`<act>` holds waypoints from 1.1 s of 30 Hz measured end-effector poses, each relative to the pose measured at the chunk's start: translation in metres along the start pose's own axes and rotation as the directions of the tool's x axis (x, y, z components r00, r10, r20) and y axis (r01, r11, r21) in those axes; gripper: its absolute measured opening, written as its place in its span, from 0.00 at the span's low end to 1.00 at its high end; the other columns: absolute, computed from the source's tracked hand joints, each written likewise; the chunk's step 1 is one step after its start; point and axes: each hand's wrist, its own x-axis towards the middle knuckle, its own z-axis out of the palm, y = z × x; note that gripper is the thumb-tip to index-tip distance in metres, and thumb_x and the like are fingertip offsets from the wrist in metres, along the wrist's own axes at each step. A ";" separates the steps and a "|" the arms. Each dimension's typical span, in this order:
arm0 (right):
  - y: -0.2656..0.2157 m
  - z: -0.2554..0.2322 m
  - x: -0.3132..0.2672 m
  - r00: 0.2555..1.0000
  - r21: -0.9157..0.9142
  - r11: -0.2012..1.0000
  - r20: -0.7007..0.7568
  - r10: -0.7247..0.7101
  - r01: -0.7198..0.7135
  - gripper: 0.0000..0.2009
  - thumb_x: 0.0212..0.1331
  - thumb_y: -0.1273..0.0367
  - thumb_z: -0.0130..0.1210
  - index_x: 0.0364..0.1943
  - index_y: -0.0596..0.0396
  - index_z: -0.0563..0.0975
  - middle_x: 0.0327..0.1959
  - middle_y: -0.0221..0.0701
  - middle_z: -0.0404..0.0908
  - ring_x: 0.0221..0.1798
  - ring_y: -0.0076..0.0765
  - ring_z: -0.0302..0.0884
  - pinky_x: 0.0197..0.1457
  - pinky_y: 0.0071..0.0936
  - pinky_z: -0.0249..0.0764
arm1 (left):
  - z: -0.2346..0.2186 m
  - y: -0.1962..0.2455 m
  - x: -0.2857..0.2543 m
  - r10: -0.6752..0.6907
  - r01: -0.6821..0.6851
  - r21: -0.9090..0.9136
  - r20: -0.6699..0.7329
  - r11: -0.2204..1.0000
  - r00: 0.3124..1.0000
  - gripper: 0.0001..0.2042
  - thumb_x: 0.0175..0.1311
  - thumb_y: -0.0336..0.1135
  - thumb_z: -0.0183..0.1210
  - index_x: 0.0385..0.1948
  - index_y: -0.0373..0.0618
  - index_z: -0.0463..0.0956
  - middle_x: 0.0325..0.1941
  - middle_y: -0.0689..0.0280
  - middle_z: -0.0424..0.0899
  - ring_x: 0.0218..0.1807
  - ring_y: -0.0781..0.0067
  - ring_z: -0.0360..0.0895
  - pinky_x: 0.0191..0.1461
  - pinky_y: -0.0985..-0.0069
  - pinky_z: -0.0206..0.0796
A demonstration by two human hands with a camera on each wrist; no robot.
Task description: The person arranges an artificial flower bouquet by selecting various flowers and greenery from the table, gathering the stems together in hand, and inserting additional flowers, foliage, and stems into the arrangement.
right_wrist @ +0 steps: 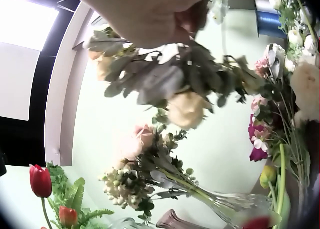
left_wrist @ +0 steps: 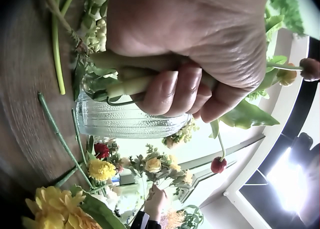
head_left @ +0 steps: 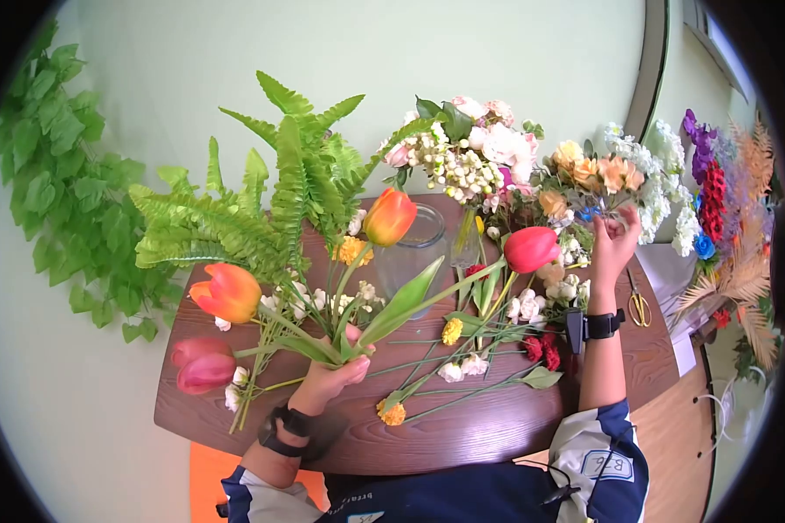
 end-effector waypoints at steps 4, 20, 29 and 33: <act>0.058 -0.031 0.004 0.865 -0.543 0.810 0.274 0.421 -0.222 0.06 0.52 0.72 0.55 0.25 0.61 0.75 0.16 0.28 0.73 0.24 0.20 0.71 0.30 0.21 0.67 | 0.001 -0.001 0.000 0.016 -0.016 -0.001 -0.023 1.000 1.000 0.09 0.54 0.19 0.52 0.36 0.38 0.65 0.21 0.69 0.66 0.15 0.87 0.57 0.17 0.86 0.48; 0.017 -0.037 0.026 0.785 0.161 0.793 0.351 0.510 -0.587 0.08 0.61 0.63 0.45 0.29 0.50 0.68 0.18 0.23 0.66 0.14 0.18 0.59 0.15 0.14 0.53 | -0.001 -0.001 0.002 0.017 -0.017 0.024 -0.024 1.000 1.000 0.09 0.54 0.21 0.52 0.37 0.38 0.65 0.17 0.71 0.64 0.14 0.86 0.57 0.16 0.85 0.48; -0.002 -0.038 0.041 0.842 0.540 0.653 0.260 0.472 -0.532 0.09 0.58 0.66 0.46 0.37 0.55 0.71 0.30 0.28 0.75 0.25 0.22 0.66 0.24 0.18 0.58 | -0.002 -0.002 0.001 0.009 -0.009 0.000 -0.038 1.000 0.999 0.11 0.54 0.22 0.53 0.38 0.39 0.64 0.19 0.71 0.64 0.16 0.86 0.57 0.18 0.86 0.47; -0.044 -0.038 0.051 0.971 0.539 0.808 0.089 0.224 -0.236 0.08 0.53 0.74 0.51 0.37 0.59 0.71 0.34 0.30 0.73 0.32 0.23 0.67 0.33 0.17 0.61 | -0.004 -0.004 -0.001 -0.021 0.021 0.011 -0.020 1.000 1.000 0.13 0.54 0.22 0.54 0.40 0.41 0.63 0.23 0.71 0.65 0.18 0.87 0.58 0.18 0.87 0.47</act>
